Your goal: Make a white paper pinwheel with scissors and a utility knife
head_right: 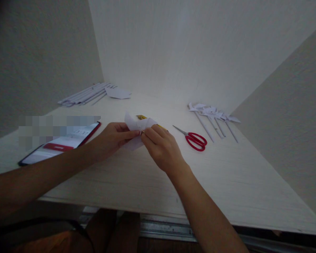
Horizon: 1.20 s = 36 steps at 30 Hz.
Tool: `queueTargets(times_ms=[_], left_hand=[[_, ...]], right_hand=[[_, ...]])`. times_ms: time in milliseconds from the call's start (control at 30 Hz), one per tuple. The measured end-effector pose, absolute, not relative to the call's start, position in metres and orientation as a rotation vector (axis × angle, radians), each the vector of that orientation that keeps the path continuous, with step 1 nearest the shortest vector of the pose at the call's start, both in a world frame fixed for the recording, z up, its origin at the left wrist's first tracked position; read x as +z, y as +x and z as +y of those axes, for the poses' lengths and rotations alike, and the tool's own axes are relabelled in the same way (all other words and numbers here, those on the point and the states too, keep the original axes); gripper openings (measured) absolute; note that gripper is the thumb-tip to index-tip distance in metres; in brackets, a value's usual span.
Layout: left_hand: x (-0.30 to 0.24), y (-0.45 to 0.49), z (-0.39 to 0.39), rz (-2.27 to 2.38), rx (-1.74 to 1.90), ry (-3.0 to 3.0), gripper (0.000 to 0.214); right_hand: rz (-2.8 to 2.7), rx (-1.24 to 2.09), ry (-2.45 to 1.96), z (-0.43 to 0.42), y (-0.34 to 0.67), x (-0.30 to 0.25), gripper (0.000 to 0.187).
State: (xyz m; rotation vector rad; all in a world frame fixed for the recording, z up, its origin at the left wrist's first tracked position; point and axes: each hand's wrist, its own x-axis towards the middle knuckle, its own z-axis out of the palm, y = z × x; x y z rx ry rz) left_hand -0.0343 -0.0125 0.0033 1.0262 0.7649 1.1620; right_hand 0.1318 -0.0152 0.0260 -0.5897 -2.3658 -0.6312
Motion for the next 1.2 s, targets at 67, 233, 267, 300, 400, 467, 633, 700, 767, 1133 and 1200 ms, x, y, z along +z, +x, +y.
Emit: queueTargets(times_ms=[67,233,267,300,400,467,633,700,767,1133,1200], left_hand=[[0.003,-0.035,-0.012,0.794,1.149,1.036,0.028],[0.001,-0.036,-0.01,0.81,1.185,1.06,0.024],[0.001,-0.035,-0.01,0.802,1.189,1.066,0.023],[0.001,-0.035,-0.01,0.797,1.189,1.071,0.023],[0.004,-0.035,-0.01,0.812,1.189,1.083,0.024],[0.005,-0.036,-0.011,0.84,1.193,1.09,0.025],[0.006,-0.037,-0.012,0.87,1.198,1.112,0.023],[0.007,-0.037,-0.012,0.855,1.21,1.132,0.023],[0.008,-0.037,-0.013,0.842,1.215,1.159,0.024],[0.006,-0.037,-0.012,0.785,1.24,1.246,0.026],[0.006,-0.037,-0.012,0.791,1.25,1.278,0.028]], right_hand=[[-2.35,-0.602,-0.584,-0.014,0.132,0.024,0.021],[-2.327,-0.474,-0.552,-0.016,0.13,0.02,0.016],[-2.331,-0.436,-0.533,-0.017,0.129,0.02,0.016],[-2.321,-0.392,-0.512,-0.019,0.128,0.022,0.016],[-2.166,-0.24,-0.522,-0.023,0.127,0.029,0.013],[-1.962,-0.144,-0.651,-0.024,0.129,0.035,0.012],[-1.587,0.432,-1.096,-0.013,0.138,0.042,0.018],[-1.614,0.801,-1.204,-0.009,0.139,0.041,0.026],[-1.633,1.092,-1.251,-0.008,0.138,0.039,0.027],[-1.178,1.749,-1.099,-0.004,0.135,0.037,0.016],[-1.242,1.598,-1.14,-0.003,0.136,0.036,0.017]])
